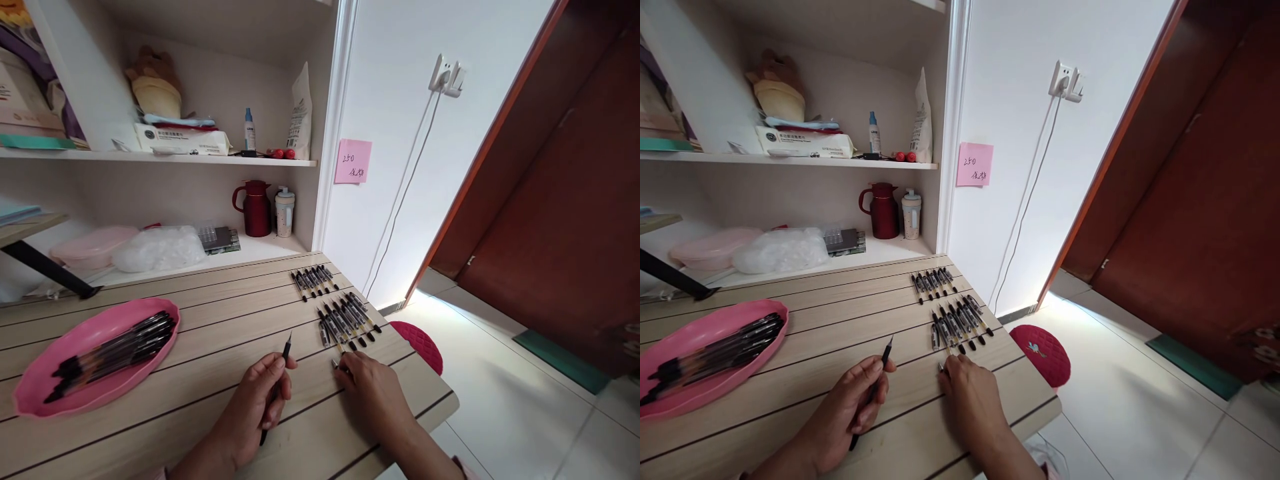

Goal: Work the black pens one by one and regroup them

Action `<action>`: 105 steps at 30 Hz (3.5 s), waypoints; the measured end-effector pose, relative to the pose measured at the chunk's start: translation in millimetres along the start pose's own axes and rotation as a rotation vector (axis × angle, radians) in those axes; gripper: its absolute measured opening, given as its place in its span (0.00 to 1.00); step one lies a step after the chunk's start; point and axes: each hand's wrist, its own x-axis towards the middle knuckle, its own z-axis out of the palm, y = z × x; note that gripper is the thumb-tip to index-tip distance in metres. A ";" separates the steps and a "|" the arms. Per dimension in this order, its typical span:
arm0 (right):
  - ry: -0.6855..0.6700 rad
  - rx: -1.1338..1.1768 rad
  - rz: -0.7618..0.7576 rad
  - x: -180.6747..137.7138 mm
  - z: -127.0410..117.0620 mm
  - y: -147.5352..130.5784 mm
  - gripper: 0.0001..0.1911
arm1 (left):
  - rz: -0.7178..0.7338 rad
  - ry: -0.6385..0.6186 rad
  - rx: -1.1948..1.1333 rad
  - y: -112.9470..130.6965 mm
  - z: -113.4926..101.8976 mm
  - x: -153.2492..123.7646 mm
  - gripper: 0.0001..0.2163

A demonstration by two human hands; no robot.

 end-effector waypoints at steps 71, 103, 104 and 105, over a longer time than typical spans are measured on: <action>-0.106 0.640 -0.072 -6.7 10.4 -51.1 0.08 | 0.107 0.031 -0.357 -0.4 1.6 0.1 0.04; 0.136 0.026 0.082 24.7 16.8 -17.7 0.04 | 0.080 0.067 -0.321 -3.0 -6.3 7.2 0.12; 0.142 0.028 0.084 24.8 16.9 -17.9 0.05 | 0.081 0.068 -0.318 -3.0 -6.2 7.2 0.12; 0.148 0.033 0.082 24.8 16.7 -18.5 0.05 | 0.082 0.070 -0.315 -2.9 -6.0 7.2 0.12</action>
